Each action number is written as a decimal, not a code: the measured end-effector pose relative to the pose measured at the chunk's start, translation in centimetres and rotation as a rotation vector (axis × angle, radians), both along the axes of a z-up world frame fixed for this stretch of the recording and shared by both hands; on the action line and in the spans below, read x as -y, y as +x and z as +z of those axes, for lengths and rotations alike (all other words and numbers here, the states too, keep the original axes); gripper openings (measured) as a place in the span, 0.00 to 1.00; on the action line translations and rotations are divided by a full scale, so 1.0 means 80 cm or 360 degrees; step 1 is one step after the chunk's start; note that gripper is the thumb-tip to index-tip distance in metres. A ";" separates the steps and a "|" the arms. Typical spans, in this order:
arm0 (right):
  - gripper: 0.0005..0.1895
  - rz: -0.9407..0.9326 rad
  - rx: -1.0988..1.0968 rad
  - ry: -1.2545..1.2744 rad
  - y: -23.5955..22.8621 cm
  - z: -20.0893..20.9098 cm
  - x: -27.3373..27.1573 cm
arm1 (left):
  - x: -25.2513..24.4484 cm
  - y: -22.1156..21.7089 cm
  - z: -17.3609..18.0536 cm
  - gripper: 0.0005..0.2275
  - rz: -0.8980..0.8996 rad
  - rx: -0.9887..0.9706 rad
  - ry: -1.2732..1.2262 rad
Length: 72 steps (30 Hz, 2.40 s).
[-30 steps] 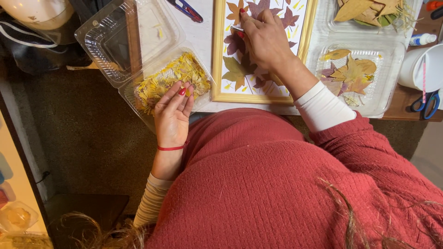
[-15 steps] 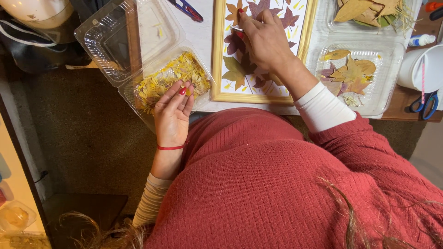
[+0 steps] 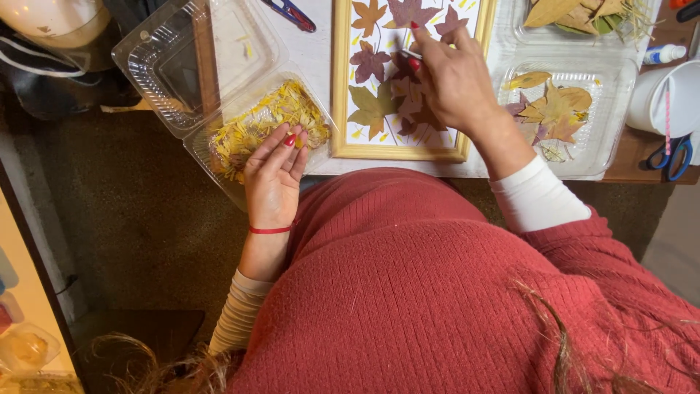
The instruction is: Placing dried autumn leaves into a picture frame using tweezers to create a decorative arrangement.
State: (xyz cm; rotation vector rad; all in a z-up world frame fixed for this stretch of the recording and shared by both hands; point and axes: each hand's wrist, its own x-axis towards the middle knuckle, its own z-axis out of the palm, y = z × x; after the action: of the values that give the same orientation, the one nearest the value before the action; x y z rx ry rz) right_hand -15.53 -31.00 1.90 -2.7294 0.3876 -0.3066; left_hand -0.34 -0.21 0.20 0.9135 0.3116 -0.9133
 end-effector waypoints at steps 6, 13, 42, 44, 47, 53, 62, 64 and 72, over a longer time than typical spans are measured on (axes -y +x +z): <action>0.28 0.0143 -0.0022 -0.0016 0.034 -0.015 -0.009 | -0.003 0.001 0.005 0.13 -0.0003 0.0008 0.0015; 0.28 0.0269 -0.0050 -0.0005 0.028 0.015 -0.047 | -0.010 0.000 0.000 0.13 0.0065 0.0026 0.0041; 0.10 -0.0713 0.0675 0.2710 -0.067 0.043 -0.067 | 0.091 -0.011 0.060 0.15 -0.0670 0.0094 -0.0354; 0.12 -0.0678 0.0662 0.2602 -0.068 0.041 -0.070 | 0.094 -0.018 0.060 0.15 -0.0696 0.0072 -0.0360; 0.16 -0.0610 0.0668 0.2440 -0.064 0.042 -0.077 | 0.097 -0.028 0.063 0.16 -0.0719 0.0115 -0.0276; 0.20 -0.0571 0.0707 0.2316 -0.060 0.042 -0.084 | 0.100 -0.042 0.067 0.16 -0.0758 0.0289 -0.0049; 0.20 -0.0536 0.0828 0.2193 -0.063 0.040 -0.091 | 0.100 -0.045 0.067 0.15 -0.0798 0.0372 -0.0002; 0.19 -0.0584 0.0850 0.2190 -0.066 0.041 -0.092 | 0.101 -0.045 0.066 0.16 -0.0804 0.0347 0.0010; 0.17 -0.0836 0.0941 0.2329 -0.078 0.031 -0.098 | 0.101 -0.038 0.066 0.15 -0.0864 0.0225 -0.0004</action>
State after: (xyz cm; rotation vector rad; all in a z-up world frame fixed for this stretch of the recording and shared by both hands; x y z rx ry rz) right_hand -21.74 -23.14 4.40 -1.0273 0.7413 -0.6103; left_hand -3.38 -8.27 5.51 1.0766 -0.0684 -1.3356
